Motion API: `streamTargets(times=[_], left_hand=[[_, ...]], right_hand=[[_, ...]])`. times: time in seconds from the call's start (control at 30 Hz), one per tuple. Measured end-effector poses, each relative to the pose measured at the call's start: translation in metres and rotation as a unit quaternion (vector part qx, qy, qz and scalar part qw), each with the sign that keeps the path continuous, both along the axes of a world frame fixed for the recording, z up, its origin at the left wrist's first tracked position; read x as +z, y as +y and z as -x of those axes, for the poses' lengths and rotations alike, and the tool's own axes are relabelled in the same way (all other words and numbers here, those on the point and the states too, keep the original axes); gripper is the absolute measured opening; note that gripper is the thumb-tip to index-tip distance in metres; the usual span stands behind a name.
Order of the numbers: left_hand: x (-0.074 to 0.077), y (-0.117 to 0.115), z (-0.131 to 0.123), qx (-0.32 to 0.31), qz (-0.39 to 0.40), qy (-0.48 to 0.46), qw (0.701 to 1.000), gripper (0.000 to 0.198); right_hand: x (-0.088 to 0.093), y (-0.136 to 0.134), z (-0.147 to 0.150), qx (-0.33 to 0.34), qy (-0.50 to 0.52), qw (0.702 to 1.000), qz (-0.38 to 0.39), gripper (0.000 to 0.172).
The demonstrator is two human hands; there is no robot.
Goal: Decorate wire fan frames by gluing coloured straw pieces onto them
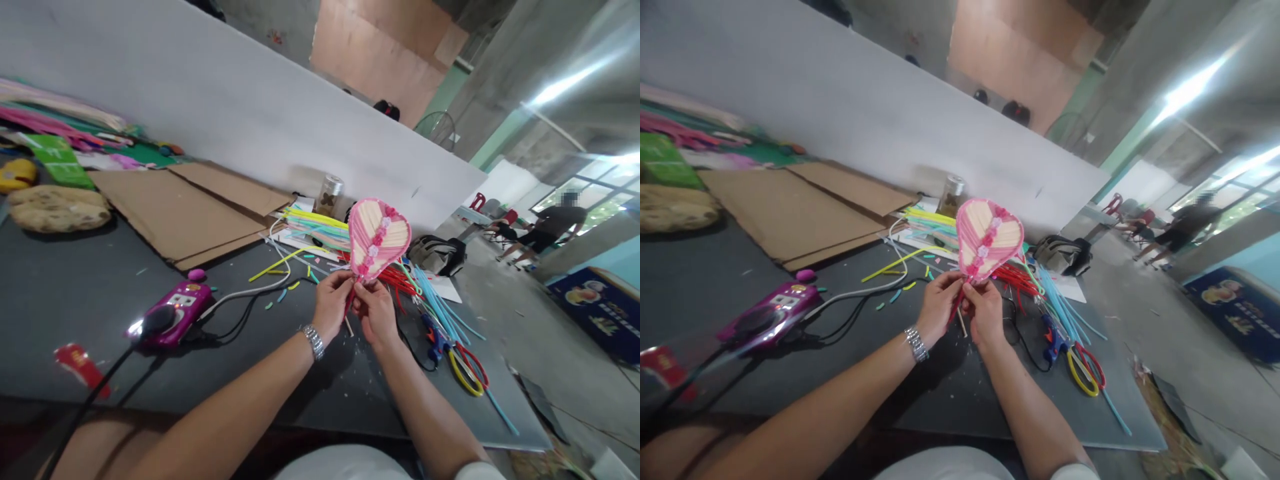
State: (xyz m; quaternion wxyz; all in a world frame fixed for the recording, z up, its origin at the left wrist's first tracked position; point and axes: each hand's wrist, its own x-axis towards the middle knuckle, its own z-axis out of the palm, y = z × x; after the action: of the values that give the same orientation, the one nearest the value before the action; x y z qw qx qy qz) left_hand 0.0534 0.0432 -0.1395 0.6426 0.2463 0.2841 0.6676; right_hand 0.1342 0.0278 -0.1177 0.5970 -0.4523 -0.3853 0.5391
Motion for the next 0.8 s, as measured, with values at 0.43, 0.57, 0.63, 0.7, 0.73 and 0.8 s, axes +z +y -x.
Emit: streamTargets(times=[0.43, 0.57, 0.63, 0.7, 0.73, 0.8], left_hand=[[0.0, -0.011, 0.015, 0.125, -0.134, 0.269, 0.945, 0.025], [-0.009, -0.018, 0.017, 0.172, -0.167, 0.332, 0.912, 0.031], [-0.014, -0.022, 0.014, 0.201, -0.153, 0.342, 0.905, 0.035], [-0.018, -0.025, 0.011, 0.217, -0.141, 0.349, 0.901, 0.037], [-0.019, -0.027, 0.009, 0.219, -0.139, 0.352, 0.899, 0.038], [-0.018, -0.029, 0.008, 0.217, -0.139, 0.358, 0.897, 0.038]], right_hand=[[-0.013, -0.006, 0.003, -0.005, 0.047, 0.991, -0.122, 0.04], [-0.019, -0.011, -0.002, 0.025, 0.085, 0.981, -0.173, 0.04], [-0.02, -0.014, -0.004, 0.031, 0.093, 0.979, -0.18, 0.04], [-0.02, -0.017, -0.004, 0.023, 0.102, 0.979, -0.178, 0.04], [-0.02, -0.018, -0.004, 0.019, 0.107, 0.978, -0.176, 0.04], [-0.021, -0.018, -0.004, 0.014, 0.115, 0.978, -0.175, 0.039]])
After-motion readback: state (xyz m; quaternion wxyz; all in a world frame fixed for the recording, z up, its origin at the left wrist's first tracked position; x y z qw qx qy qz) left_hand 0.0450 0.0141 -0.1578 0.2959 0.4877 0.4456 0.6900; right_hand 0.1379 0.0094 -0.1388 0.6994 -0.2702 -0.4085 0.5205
